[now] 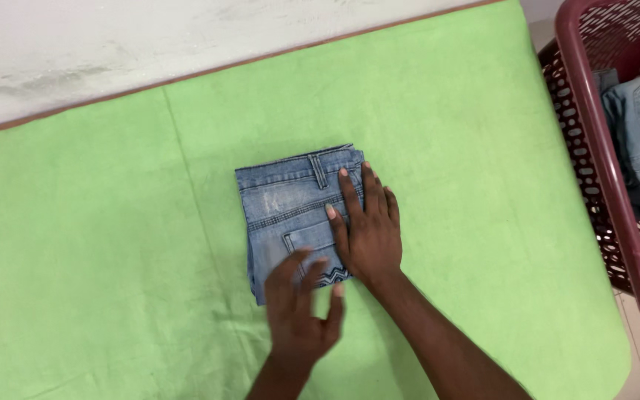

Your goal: The person folds a pair of denim jeans on a green cloth-covered table. They repeatedly smooth and adjust the folded jeans, then place the folded item into a maroon laundry basket.

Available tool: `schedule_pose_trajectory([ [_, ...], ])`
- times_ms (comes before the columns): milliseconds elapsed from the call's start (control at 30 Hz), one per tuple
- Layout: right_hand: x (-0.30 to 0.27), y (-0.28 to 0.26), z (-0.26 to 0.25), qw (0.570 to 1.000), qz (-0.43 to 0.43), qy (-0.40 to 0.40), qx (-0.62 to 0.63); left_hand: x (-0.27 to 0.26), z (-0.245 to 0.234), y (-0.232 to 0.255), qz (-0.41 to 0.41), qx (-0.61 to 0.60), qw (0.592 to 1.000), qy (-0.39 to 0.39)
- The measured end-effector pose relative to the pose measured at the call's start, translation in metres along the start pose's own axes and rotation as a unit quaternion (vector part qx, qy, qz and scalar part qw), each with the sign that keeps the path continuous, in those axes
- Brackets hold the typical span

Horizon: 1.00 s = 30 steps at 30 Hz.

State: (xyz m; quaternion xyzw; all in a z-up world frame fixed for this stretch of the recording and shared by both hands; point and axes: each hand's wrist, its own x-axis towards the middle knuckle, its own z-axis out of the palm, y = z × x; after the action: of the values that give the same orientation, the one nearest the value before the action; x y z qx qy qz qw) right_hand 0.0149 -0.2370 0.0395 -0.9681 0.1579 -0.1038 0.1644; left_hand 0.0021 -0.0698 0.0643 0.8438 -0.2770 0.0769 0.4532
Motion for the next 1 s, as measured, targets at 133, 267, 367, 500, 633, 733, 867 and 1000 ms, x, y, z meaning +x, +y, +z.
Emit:
schedule_pose_trajectory([
  [133,0.002,0.003,0.001,1.000,-0.016,0.015,0.018,0.049,0.050,0.004,0.030,0.073,0.987,-0.143],
  [267,0.006,0.006,0.001,1.000,-0.005,0.002,0.006,0.066,0.039,-0.042,0.049,0.114,0.979,-0.164],
  [367,0.005,0.002,-0.001,1.000,0.002,-0.006,0.008,0.062,0.013,-0.068,0.034,0.179,0.973,-0.145],
  [500,0.011,-0.002,-0.006,1.000,-0.006,0.001,0.012,0.059,0.004,-0.077,-0.023,0.245,0.965,-0.092],
  [633,0.007,-0.004,-0.007,1.000,0.004,0.006,0.009,0.055,0.008,-0.080,-0.042,0.189,0.977,-0.092],
  [733,0.007,-0.002,-0.004,1.000,0.011,0.017,0.022,0.056,0.010,-0.083,-0.034,0.181,0.978,-0.094],
  [867,0.003,0.001,0.002,0.998,0.036,0.028,0.049,0.056,0.011,-0.087,-0.035,0.179,0.978,-0.103],
  [1000,0.012,0.009,0.003,0.998,0.041,0.014,0.043,0.058,0.010,-0.091,-0.036,0.163,0.980,-0.113],
])
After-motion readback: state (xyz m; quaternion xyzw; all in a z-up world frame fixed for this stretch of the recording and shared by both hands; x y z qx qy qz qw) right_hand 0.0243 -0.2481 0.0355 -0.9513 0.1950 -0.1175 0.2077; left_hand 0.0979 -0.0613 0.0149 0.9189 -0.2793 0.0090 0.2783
